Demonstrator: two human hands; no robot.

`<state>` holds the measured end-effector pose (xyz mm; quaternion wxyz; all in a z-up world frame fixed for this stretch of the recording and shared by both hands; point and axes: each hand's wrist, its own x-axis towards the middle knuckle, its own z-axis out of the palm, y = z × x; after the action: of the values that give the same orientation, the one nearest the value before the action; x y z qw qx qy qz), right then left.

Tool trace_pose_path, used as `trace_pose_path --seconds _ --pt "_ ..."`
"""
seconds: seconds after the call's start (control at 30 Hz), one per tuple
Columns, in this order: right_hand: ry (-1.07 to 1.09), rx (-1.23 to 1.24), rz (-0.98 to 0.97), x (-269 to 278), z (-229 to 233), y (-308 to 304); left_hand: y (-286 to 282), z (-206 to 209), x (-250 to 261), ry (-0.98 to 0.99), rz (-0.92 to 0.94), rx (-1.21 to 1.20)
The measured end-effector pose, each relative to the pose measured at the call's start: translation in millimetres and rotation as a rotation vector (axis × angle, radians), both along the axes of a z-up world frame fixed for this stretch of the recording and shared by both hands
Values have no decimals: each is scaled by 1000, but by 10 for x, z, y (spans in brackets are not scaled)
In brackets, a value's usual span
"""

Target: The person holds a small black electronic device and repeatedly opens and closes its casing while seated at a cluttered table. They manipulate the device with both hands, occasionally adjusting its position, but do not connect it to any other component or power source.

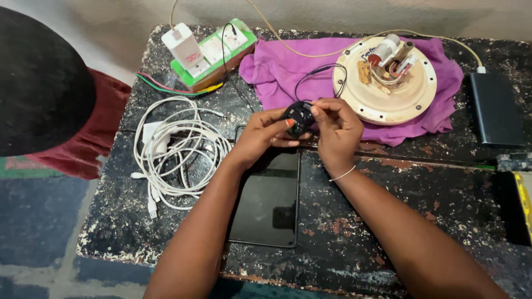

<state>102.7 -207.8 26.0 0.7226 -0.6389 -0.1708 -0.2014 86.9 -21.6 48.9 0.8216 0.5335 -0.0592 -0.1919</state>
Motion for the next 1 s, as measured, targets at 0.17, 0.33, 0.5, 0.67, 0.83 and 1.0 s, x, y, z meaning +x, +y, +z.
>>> trace_pose_path --seconds 0.17,0.33,0.5,0.67,0.83,1.0 --pt "-30 36 35 -11 40 21 2 -41 -21 -68 41 31" --pt "-8 68 192 -61 102 28 27 -86 16 -3 105 -95" --pt "98 49 131 -28 34 46 50 -175 64 27 135 -115" --pt "59 -5 76 6 -30 12 35 -237 74 -34 126 10" --pt "49 -90 52 5 -41 8 18 -303 112 -67 196 73" --pt "4 -138 2 -25 12 30 -26 -259 77 -70 174 115"
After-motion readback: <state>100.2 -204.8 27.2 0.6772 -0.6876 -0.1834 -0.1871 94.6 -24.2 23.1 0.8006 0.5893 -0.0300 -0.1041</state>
